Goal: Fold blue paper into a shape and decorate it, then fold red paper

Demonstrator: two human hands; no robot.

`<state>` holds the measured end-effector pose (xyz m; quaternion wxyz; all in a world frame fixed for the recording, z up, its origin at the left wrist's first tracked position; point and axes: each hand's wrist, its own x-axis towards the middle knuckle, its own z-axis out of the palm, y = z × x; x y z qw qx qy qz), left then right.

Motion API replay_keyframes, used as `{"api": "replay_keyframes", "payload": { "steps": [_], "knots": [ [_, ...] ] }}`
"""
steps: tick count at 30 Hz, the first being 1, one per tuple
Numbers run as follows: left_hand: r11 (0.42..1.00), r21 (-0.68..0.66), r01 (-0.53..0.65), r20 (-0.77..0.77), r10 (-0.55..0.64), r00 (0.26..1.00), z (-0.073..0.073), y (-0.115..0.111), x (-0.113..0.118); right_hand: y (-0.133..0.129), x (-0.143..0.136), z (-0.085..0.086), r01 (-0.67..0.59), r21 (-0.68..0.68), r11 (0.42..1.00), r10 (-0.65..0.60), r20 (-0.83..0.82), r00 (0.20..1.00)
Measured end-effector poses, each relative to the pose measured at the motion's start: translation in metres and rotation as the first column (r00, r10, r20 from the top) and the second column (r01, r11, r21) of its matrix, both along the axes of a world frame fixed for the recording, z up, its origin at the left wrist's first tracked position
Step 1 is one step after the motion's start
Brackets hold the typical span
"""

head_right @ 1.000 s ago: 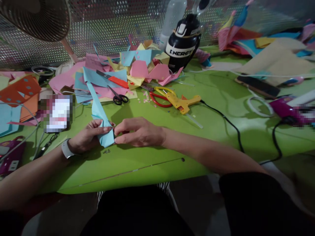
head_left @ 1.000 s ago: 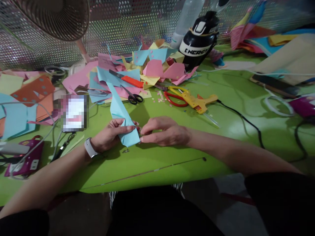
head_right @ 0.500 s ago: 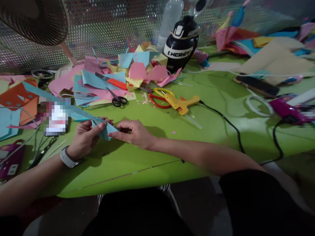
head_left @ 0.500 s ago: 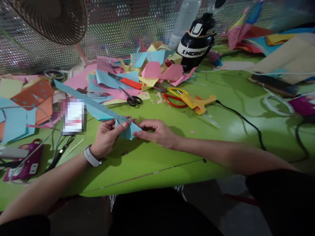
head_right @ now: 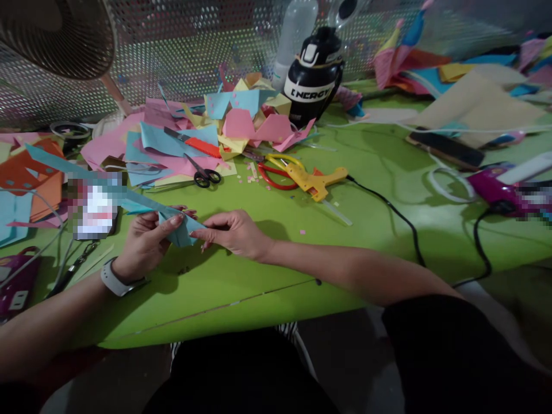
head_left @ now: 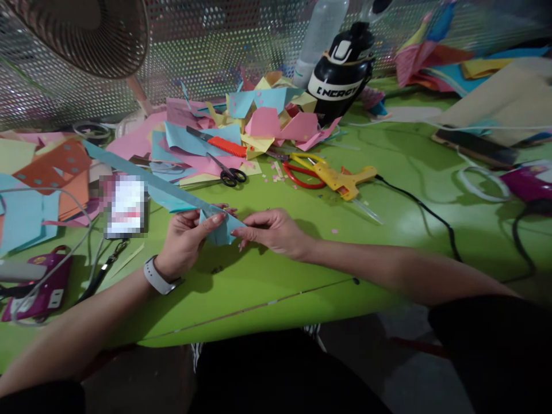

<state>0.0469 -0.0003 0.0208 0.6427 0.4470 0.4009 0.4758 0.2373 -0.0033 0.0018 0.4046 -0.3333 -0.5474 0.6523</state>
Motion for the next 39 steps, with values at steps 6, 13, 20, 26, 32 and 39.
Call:
{"api": "replay_keyframes", "payload": {
  "steps": [6, 13, 20, 26, 32, 39],
  "knots": [
    [1.0, -0.011, 0.0, 0.009, 0.0, 1.0, -0.001, 0.0, 0.0, 0.0, 0.001, 0.002, -0.033, -0.031, 0.999, 0.033, -0.007, 0.999],
    [0.999, 0.034, 0.011, 0.008, -0.011, 1.0, -0.006, 0.001, 0.0, 0.0, 0.001, -0.002, -0.035, -0.055, 0.998, 0.037, 0.028, 0.999],
    [1.0, -0.008, -0.008, 0.012, 0.008, 1.0, -0.005, -0.002, 0.002, 0.0, -0.003, -0.001, -0.104, -0.078, 0.991, 0.112, 0.097, 0.989],
    [0.997, -0.072, -0.01, 0.051, 0.014, 0.999, -0.006, 0.0, 0.002, 0.0, -0.004, -0.006, -0.079, -0.072, 0.994, 0.086, 0.102, 0.991],
    [0.997, -0.069, -0.031, 0.065, 0.036, 0.997, -0.007, 0.002, 0.003, 0.001, -0.005, -0.007, -0.102, -0.091, 0.991, 0.112, 0.105, 0.988],
    [0.994, -0.107, -0.003, 0.05, 0.009, 0.999, -0.008, 0.004, 0.0, 0.002, 0.001, 0.003, -0.107, -0.02, 0.994, 0.108, 0.183, 0.977]
  ]
}}
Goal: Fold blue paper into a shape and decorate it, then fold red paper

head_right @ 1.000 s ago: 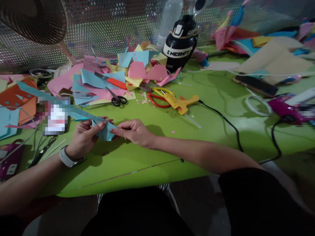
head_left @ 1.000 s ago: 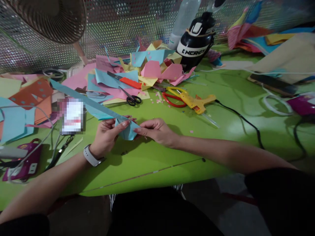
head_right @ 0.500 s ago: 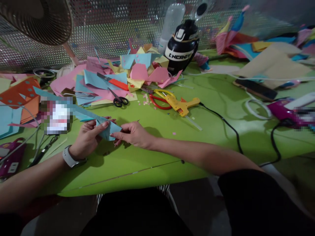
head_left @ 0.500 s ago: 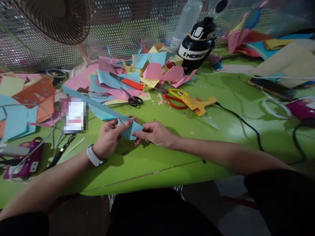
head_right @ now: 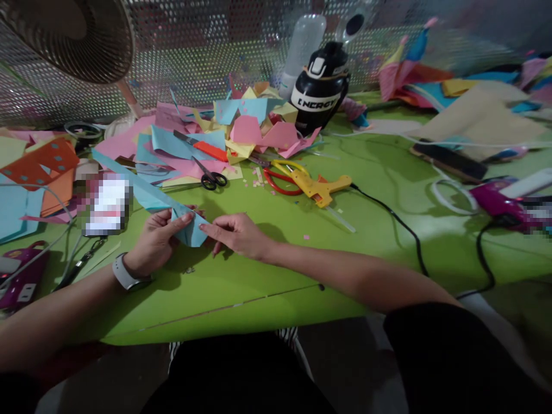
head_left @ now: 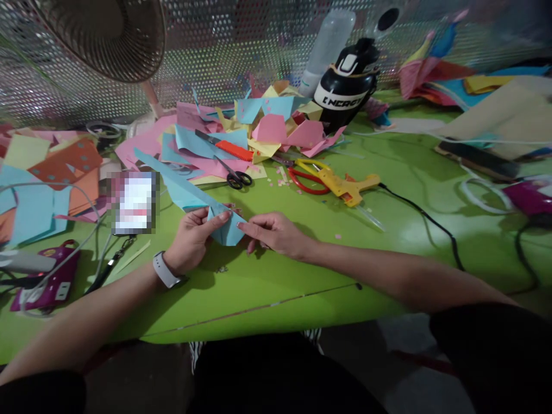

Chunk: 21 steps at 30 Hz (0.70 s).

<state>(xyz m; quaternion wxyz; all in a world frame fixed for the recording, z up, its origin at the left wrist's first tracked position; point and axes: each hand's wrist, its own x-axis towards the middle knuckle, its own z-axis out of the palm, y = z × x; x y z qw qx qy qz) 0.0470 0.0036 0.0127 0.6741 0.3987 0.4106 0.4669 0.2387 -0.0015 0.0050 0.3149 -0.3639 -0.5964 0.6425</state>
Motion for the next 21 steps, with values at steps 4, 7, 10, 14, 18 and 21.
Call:
{"api": "replay_keyframes", "payload": {
  "steps": [4, 7, 10, 14, 18, 21],
  "knots": [
    [0.999, -0.022, 0.048, 0.014, -0.048, 0.999, -0.002, 0.0, -0.001, -0.003, 0.001, -0.001, -0.011, 0.088, 0.996, 0.009, 0.014, 1.0],
    [0.998, -0.013, 0.063, 0.018, -0.063, 0.998, -0.003, 0.001, -0.002, -0.004, 0.003, -0.004, -0.028, 0.063, 0.998, 0.027, 0.017, 0.999],
    [0.986, -0.028, 0.165, 0.005, -0.165, 0.986, -0.001, 0.001, -0.004, -0.002, 0.007, -0.003, 0.012, 0.062, 0.998, -0.013, 0.022, 1.0],
    [0.878, -0.066, 0.474, -0.121, -0.479, 0.87, 0.004, -0.003, -0.006, 0.003, 0.008, 0.002, 0.115, 0.082, 0.99, -0.116, 0.006, 0.993],
    [0.779, -0.039, 0.625, -0.262, -0.612, 0.746, 0.008, -0.005, -0.008, 0.003, 0.002, 0.003, 0.085, 0.023, 0.996, -0.084, -0.022, 0.996],
    [0.775, -0.065, 0.628, -0.275, -0.619, 0.736, 0.011, -0.002, -0.013, 0.004, 0.001, 0.0, 0.151, -0.005, 0.989, -0.15, -0.088, 0.985]
  ]
}}
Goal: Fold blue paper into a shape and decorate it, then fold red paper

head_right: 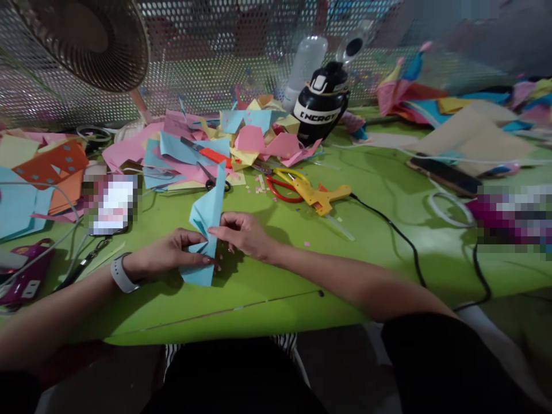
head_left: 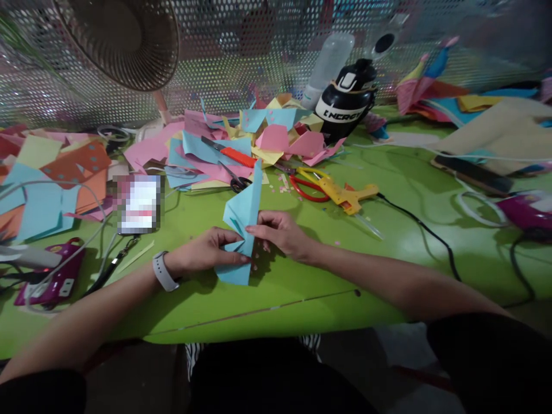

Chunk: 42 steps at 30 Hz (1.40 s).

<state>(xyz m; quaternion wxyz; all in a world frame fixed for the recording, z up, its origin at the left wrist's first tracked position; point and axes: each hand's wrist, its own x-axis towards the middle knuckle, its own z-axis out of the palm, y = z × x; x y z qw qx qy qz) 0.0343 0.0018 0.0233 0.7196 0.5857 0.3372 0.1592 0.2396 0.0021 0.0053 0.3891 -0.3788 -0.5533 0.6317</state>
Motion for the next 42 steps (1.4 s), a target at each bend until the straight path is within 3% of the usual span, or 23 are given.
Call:
{"api": "replay_keyframes", "payload": {
  "steps": [3, 6, 9, 12, 14, 16, 20, 22, 27, 30, 32, 33, 34, 35, 37, 39, 40, 42],
  "knots": [
    [0.994, -0.068, -0.088, 0.001, 0.088, 0.996, 0.005, 0.009, -0.006, 0.003, 0.002, -0.004, 0.063, -0.067, 0.996, -0.068, -0.087, 0.994],
    [0.95, -0.082, -0.3, 0.06, 0.305, 0.95, 0.008, 0.02, -0.011, 0.008, 0.004, -0.009, 0.096, -0.108, 0.989, -0.111, -0.139, 0.984],
    [0.841, -0.164, -0.515, 0.232, 0.541, 0.809, 0.006, 0.028, -0.014, 0.009, 0.002, -0.012, 0.153, -0.123, 0.98, -0.172, -0.162, 0.972],
    [0.762, -0.363, -0.535, 0.392, 0.646, 0.655, 0.0, 0.031, -0.015, 0.008, -0.001, -0.01, 0.201, -0.168, 0.965, -0.231, -0.183, 0.956],
    [0.751, -0.461, -0.473, 0.436, 0.656, 0.616, -0.003, 0.029, -0.013, 0.007, -0.003, -0.007, 0.213, -0.214, 0.953, -0.256, -0.2, 0.946],
    [0.778, -0.475, -0.411, 0.455, 0.617, 0.642, -0.005, 0.023, -0.009, 0.005, -0.005, -0.005, 0.223, -0.254, 0.941, -0.28, -0.218, 0.935],
    [0.885, -0.268, -0.382, 0.434, 0.464, 0.772, -0.008, 0.003, 0.007, -0.002, -0.011, -0.008, 0.242, -0.27, 0.932, -0.301, -0.205, 0.931],
    [0.888, -0.193, -0.418, 0.384, 0.461, 0.8, -0.01, -0.004, 0.014, -0.008, -0.014, -0.011, 0.193, -0.24, 0.951, -0.237, -0.171, 0.956],
    [0.821, -0.226, -0.524, 0.339, 0.571, 0.748, -0.011, -0.003, 0.014, -0.016, -0.012, -0.01, 0.006, -0.065, 0.998, -0.008, -0.04, 0.999],
    [0.788, -0.281, -0.548, 0.35, 0.616, 0.706, -0.006, 0.009, 0.004, -0.009, 0.0, -0.011, -0.006, 0.07, 0.998, 0.002, 0.057, 0.998],
    [0.788, -0.31, -0.532, 0.334, 0.615, 0.714, -0.003, 0.018, -0.004, 0.001, 0.009, -0.013, 0.032, 0.24, 0.97, -0.065, 0.13, 0.989],
    [0.796, -0.319, -0.514, 0.312, 0.601, 0.736, -0.002, 0.021, -0.008, 0.006, 0.013, -0.014, 0.068, 0.372, 0.926, -0.137, 0.163, 0.977],
    [0.806, -0.326, -0.493, 0.286, 0.581, 0.762, -0.002, 0.025, -0.012, 0.011, 0.017, -0.015, 0.097, 0.53, 0.842, -0.226, 0.185, 0.957],
    [0.819, -0.333, -0.468, 0.256, 0.556, 0.791, -0.002, 0.027, -0.014, 0.015, 0.02, -0.015, 0.097, 0.692, 0.715, -0.316, 0.197, 0.928],
    [0.843, -0.341, -0.417, 0.208, 0.5, 0.841, -0.003, 0.03, -0.018, 0.019, 0.024, -0.011, -0.012, 0.925, 0.379, -0.46, 0.199, 0.866],
    [0.867, -0.345, -0.361, 0.175, 0.437, 0.882, -0.004, 0.029, -0.019, 0.017, 0.026, -0.005, -0.196, 0.976, 0.09, -0.52, 0.214, 0.827],
    [0.876, -0.344, -0.339, 0.165, 0.412, 0.896, -0.004, 0.028, -0.018, 0.015, 0.026, -0.001, -0.283, 0.959, -0.006, -0.525, 0.238, 0.817],
    [0.878, -0.344, -0.334, 0.178, 0.41, 0.895, -0.005, 0.023, -0.015, 0.008, 0.026, 0.005, -0.419, 0.903, -0.099, -0.525, 0.311, 0.793]
  ]
}}
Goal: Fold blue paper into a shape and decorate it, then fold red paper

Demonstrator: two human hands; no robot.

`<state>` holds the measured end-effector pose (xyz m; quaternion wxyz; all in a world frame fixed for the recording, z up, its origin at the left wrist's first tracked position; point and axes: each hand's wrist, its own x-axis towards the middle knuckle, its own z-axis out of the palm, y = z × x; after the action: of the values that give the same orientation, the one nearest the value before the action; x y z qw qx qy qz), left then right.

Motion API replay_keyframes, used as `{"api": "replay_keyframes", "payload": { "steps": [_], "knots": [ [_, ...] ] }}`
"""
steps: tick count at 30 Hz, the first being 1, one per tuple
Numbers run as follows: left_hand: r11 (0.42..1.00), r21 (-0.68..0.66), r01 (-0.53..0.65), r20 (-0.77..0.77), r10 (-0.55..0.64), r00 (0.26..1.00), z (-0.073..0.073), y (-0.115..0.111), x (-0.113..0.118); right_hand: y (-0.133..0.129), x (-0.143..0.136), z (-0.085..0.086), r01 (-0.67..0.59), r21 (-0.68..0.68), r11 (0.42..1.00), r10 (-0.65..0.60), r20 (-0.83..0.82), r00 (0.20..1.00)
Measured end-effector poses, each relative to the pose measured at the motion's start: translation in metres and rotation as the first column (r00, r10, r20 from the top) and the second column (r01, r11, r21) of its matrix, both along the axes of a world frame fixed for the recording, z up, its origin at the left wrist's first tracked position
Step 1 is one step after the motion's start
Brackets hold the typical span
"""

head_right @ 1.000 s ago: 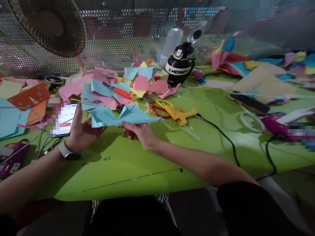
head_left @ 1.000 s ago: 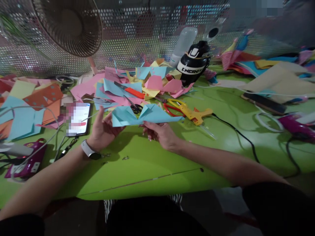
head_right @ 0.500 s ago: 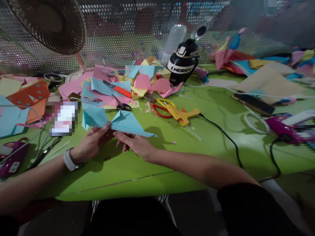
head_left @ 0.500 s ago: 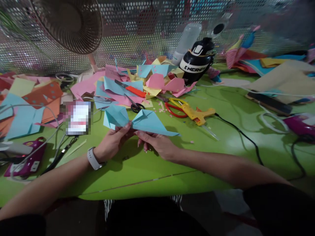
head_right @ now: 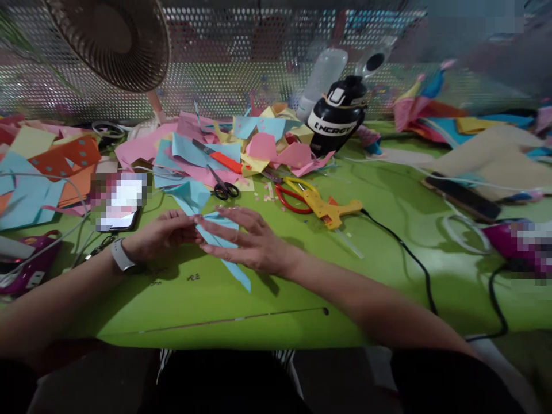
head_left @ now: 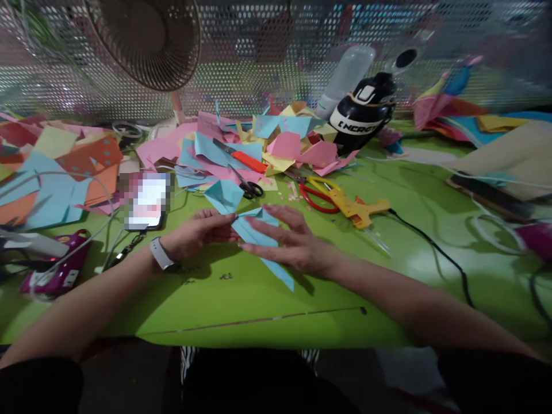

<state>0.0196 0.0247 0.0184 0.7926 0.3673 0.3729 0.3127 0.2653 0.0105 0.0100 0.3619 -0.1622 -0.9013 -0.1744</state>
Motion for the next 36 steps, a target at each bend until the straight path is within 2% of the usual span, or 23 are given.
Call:
{"api": "replay_keyframes", "payload": {
  "steps": [2, 5, 8, 16, 19, 21, 25, 32, 36],
  "knots": [
    [0.999, 0.012, -0.04, 0.056, 0.04, 0.998, -0.001, -0.006, 0.005, -0.005, -0.001, 0.003, 0.002, 0.037, 0.999, -0.004, 0.067, 0.998],
    [0.997, 0.056, -0.056, 0.126, 0.048, 0.991, -0.003, -0.013, 0.012, -0.008, -0.002, 0.003, 0.021, 0.092, 0.996, -0.027, 0.067, 0.997],
    [0.995, 0.088, -0.038, 0.081, 0.03, 0.996, -0.005, -0.014, 0.014, -0.007, -0.004, 0.002, 0.002, 0.098, 0.995, -0.012, 0.105, 0.994],
    [0.996, 0.058, -0.061, -0.012, 0.062, 0.998, 0.0, -0.01, 0.011, 0.0, -0.003, 0.004, -0.181, -0.041, 0.983, 0.186, 0.172, 0.967],
    [0.997, 0.067, -0.04, -0.016, 0.041, 0.999, 0.0, -0.009, 0.01, -0.001, -0.001, 0.003, -0.252, -0.171, 0.953, 0.279, 0.161, 0.947],
    [0.997, 0.076, -0.03, -0.012, 0.031, 0.999, -0.001, -0.009, 0.011, -0.001, -0.002, 0.0, -0.296, -0.251, 0.922, 0.328, 0.094, 0.94],
    [0.995, 0.079, -0.066, 0.0, 0.066, 0.998, -0.004, -0.01, 0.013, 0.0, -0.003, -0.004, -0.34, -0.311, 0.888, 0.337, -0.067, 0.939],
    [0.992, 0.06, -0.114, 0.017, 0.113, 0.993, -0.006, -0.007, 0.011, 0.003, -0.004, -0.005, -0.337, -0.358, 0.871, 0.359, -0.005, 0.933],
    [0.991, 0.062, -0.118, 0.01, 0.118, 0.993, -0.008, -0.006, 0.011, 0.003, -0.003, -0.004, -0.36, -0.412, 0.837, 0.387, -0.02, 0.922]
  ]
}}
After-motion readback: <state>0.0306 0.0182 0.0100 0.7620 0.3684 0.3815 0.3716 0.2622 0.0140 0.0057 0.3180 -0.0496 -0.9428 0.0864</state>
